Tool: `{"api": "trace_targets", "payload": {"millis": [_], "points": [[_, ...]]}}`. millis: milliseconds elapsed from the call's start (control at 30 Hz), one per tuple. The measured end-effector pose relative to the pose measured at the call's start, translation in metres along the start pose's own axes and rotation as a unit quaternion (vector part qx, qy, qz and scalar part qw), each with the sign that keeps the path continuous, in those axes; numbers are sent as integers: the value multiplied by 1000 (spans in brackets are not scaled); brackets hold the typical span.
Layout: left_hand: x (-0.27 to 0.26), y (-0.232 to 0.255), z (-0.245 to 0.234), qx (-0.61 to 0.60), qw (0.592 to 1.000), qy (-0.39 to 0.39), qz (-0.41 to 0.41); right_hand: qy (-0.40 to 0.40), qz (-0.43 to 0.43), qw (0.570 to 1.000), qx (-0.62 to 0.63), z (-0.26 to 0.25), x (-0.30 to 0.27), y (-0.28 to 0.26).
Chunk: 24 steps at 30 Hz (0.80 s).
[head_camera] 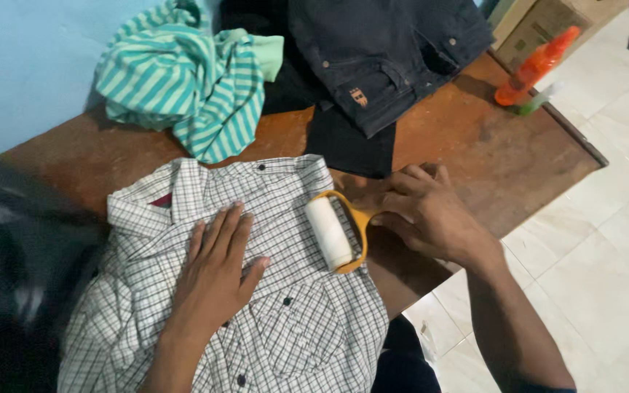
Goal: The person uses a lint roller to remove lint from a checkered shirt laid on a wooden table. They roll the sticky roller over the shirt's front, sleeves, and collar, then fold the shirt and continue rolling the other side.
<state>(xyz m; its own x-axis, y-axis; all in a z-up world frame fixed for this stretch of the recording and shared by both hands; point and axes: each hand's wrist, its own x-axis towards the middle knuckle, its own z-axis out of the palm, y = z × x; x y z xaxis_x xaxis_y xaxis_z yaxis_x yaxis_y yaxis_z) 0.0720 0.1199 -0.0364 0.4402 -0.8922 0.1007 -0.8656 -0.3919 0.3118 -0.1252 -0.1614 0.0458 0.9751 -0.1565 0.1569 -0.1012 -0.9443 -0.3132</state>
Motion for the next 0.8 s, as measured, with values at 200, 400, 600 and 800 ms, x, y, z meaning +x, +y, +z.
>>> {"api": "trace_targets", "payload": {"millis": [200, 400, 600, 800], "points": [[-7, -7, 10, 14, 999, 40, 8, 115, 73, 988, -72, -26, -12, 7], [-8, -8, 10, 8, 999, 46, 6, 46, -41, 997, -46, 19, 15, -15], [-11, -8, 7, -6, 999, 53, 9, 18, 29, 999, -38, 14, 11, 14], [-10, -4, 6, 3, 997, 74, 26, 13, 112, 993, -30, 3, -3, 51]]}}
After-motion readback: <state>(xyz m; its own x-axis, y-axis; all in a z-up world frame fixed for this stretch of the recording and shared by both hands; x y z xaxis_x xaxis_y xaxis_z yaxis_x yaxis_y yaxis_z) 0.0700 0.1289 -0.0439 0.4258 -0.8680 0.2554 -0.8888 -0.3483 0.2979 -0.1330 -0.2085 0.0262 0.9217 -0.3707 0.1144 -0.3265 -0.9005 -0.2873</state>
